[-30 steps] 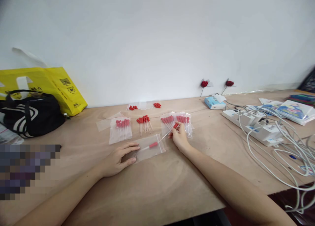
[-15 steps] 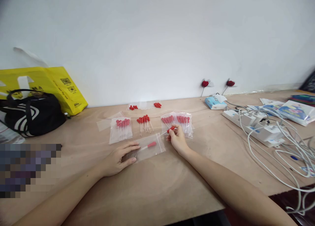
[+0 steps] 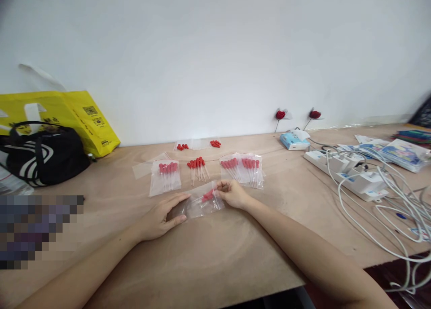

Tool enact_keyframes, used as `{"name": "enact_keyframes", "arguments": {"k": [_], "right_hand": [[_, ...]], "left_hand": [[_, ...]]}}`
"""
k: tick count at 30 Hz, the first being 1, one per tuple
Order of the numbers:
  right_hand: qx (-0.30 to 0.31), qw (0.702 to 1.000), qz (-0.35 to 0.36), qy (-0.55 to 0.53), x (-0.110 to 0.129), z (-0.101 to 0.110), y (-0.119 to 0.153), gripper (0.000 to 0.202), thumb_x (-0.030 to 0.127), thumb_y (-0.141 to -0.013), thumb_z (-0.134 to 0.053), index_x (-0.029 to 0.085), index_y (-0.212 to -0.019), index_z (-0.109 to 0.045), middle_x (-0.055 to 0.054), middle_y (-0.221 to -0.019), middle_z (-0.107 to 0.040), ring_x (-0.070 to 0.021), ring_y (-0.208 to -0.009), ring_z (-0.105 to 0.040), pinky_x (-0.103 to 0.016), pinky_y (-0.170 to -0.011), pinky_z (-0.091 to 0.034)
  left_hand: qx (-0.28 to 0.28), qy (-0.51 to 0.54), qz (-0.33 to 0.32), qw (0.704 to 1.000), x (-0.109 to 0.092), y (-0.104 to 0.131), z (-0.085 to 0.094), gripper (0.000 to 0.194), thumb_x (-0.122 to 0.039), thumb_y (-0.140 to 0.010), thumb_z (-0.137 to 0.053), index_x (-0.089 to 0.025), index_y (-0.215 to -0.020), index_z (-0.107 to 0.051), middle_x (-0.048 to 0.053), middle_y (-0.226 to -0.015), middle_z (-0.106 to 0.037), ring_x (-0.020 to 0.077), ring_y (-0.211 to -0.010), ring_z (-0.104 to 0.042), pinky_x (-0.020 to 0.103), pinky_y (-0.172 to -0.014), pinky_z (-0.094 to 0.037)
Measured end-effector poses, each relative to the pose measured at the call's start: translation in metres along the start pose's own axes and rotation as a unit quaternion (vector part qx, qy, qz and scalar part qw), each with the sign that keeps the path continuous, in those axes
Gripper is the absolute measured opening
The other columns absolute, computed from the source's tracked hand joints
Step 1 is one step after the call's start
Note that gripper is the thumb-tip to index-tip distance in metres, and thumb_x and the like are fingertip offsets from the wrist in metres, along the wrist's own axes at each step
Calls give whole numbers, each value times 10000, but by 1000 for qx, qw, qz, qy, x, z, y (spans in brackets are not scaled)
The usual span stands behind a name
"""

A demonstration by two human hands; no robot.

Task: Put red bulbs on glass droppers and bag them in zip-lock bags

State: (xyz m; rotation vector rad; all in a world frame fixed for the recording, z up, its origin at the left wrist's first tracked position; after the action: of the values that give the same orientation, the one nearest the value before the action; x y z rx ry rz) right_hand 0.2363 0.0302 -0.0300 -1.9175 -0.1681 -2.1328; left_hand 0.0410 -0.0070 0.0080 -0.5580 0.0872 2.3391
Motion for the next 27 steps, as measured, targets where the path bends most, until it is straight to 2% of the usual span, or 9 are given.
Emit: {"name": "enact_keyframes", "arguments": {"k": [5,9,11,12,14,17,22,27], "right_hand": [[3,999,18,27,0,-8,-8,309,467,-661,-606,171,-729,-664,-36,-689,-658,-179,-677,-601,-303,-626,-472],[63,996,12,63,0,-8,-7,305,446,-690,-570,156,-679,-665,-27,-689,-658,-162,-667,-593,-284,-634,-461],[72,994,2,77,3,1,-9,270,401,-689,-567,147,-710,-659,-18,-707,-658,-147,-667,-588,-270,-645,-454],[56,994,-4,98,5,7,-13,237,364,-688,-568,145,-723,-653,-14,-711,-656,-139,-666,-584,-260,-646,-451],[-16,982,-20,187,10,24,-24,165,286,-692,-557,143,-727,-631,-12,-717,-650,-125,-661,-578,-236,-631,-443],[-113,942,-38,314,21,34,-49,118,213,-721,-514,134,-753,-596,-34,-771,-646,-121,-698,-582,-212,-626,-434],[-131,911,-60,386,25,8,-96,296,172,-678,-560,92,-963,-542,-119,-897,-632,-186,-829,-587,-255,-700,-431],[-110,881,-84,453,23,-16,-119,358,87,-623,-577,94,-977,-520,-179,-940,-610,-260,-905,-579,-298,-714,-429]], "left_hand": [[0,-6,2,1000,-1,0,0,484,-386,-817,-457,-181,-1251,-389,85,-1297,-434,220,-1181,-401,382,-994,-325],[-4,-7,-2,1000,-1,0,1,466,-376,-818,-455,-191,-1242,-401,82,-1289,-443,222,-1168,-417,384,-984,-335],[-4,-8,-2,1000,-1,1,1,465,-385,-815,-458,-197,-1238,-407,80,-1288,-446,225,-1171,-414,387,-984,-335],[-3,-9,-1,1000,0,1,1,468,-391,-814,-460,-197,-1237,-409,79,-1289,-444,227,-1175,-409,390,-985,-333],[0,-11,4,1000,1,2,1,477,-400,-810,-464,-194,-1236,-410,81,-1295,-439,230,-1185,-398,396,-989,-328],[7,-12,7,1000,2,2,0,482,-397,-811,-466,-186,-1240,-407,88,-1302,-430,229,-1192,-389,396,-994,-323],[2,-7,-9,1000,0,2,0,459,-373,-811,-476,-184,-1225,-418,87,-1290,-442,218,-1182,-400,390,-988,-331],[-7,-1,-26,1000,-3,2,1,431,-364,-810,-484,-186,-1200,-440,81,-1264,-468,209,-1161,-424,378,-975,-348]]}}
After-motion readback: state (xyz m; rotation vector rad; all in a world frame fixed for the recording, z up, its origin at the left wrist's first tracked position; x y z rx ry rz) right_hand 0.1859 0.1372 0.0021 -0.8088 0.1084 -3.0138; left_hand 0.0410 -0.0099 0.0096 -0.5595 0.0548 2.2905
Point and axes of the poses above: each hand's wrist, its own y-axis away from the middle knuckle, its own z-axis out of the back of the hand, x = y × z, the point moved 6 cm from there along -y, towards the middle knuckle
